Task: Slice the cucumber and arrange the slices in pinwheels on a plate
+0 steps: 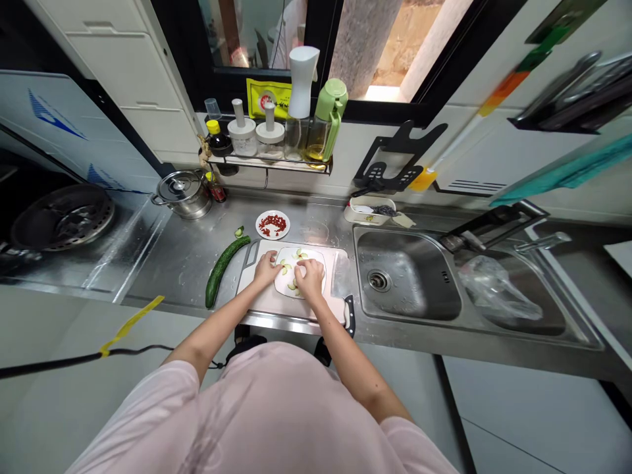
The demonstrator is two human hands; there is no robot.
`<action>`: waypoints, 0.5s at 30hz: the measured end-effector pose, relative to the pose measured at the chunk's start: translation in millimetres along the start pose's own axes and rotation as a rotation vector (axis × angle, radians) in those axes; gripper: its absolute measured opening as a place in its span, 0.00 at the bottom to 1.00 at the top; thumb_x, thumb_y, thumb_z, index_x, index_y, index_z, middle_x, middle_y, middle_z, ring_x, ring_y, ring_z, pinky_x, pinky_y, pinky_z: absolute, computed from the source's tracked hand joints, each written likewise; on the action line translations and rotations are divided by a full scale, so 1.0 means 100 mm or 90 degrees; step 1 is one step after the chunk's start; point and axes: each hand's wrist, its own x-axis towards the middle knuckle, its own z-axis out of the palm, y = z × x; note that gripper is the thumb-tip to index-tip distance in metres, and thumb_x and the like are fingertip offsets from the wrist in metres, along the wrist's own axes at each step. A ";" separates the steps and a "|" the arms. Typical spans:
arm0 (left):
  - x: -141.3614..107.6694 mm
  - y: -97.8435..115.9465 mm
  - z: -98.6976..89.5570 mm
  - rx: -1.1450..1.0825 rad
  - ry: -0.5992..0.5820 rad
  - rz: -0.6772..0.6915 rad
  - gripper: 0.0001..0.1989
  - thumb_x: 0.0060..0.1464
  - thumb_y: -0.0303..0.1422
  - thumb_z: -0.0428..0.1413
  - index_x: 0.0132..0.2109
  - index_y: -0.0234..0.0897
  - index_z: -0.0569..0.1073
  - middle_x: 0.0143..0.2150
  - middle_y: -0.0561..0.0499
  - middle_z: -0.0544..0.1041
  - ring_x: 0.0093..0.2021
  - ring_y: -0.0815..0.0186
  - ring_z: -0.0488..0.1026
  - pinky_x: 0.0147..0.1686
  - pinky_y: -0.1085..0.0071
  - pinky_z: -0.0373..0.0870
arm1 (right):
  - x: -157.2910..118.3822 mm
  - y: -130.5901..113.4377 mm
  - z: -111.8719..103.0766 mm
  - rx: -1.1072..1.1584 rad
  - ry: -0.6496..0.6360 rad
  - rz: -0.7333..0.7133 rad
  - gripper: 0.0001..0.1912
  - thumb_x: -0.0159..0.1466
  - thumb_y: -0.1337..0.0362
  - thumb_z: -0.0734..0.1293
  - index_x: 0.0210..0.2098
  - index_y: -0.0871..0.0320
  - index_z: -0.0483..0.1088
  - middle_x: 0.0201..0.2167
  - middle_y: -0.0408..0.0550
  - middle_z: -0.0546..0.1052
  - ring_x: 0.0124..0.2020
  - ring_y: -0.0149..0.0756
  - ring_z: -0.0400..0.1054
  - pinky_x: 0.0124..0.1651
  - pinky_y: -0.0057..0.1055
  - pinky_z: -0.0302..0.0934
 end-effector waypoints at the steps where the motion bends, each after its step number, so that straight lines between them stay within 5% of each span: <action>1: -0.01 0.00 -0.01 -0.004 0.002 -0.004 0.24 0.46 0.34 0.59 0.53 0.40 0.67 0.41 0.51 0.71 0.30 0.71 0.68 0.36 0.72 0.65 | -0.04 0.07 -0.06 0.014 0.015 0.009 0.11 0.63 0.61 0.58 0.40 0.57 0.70 0.42 0.51 0.70 0.48 0.43 0.57 0.50 0.36 0.48; 8: -0.04 -0.08 -0.10 -0.005 0.000 -0.012 0.23 0.47 0.35 0.58 0.52 0.39 0.68 0.41 0.50 0.72 0.31 0.70 0.69 0.36 0.71 0.66 | -0.27 0.64 -0.36 0.061 0.058 0.148 0.15 0.59 0.62 0.59 0.42 0.61 0.69 0.38 0.54 0.72 0.41 0.41 0.65 0.47 0.35 0.57; 15: -0.06 -0.12 -0.18 -0.009 -0.039 -0.035 0.20 0.49 0.34 0.56 0.51 0.37 0.70 0.34 0.51 0.75 0.33 0.67 0.72 0.35 0.71 0.66 | -0.33 0.83 -0.27 0.150 -0.108 0.317 0.17 0.57 0.61 0.63 0.45 0.60 0.68 0.25 0.43 0.73 0.26 0.33 0.70 0.32 0.28 0.62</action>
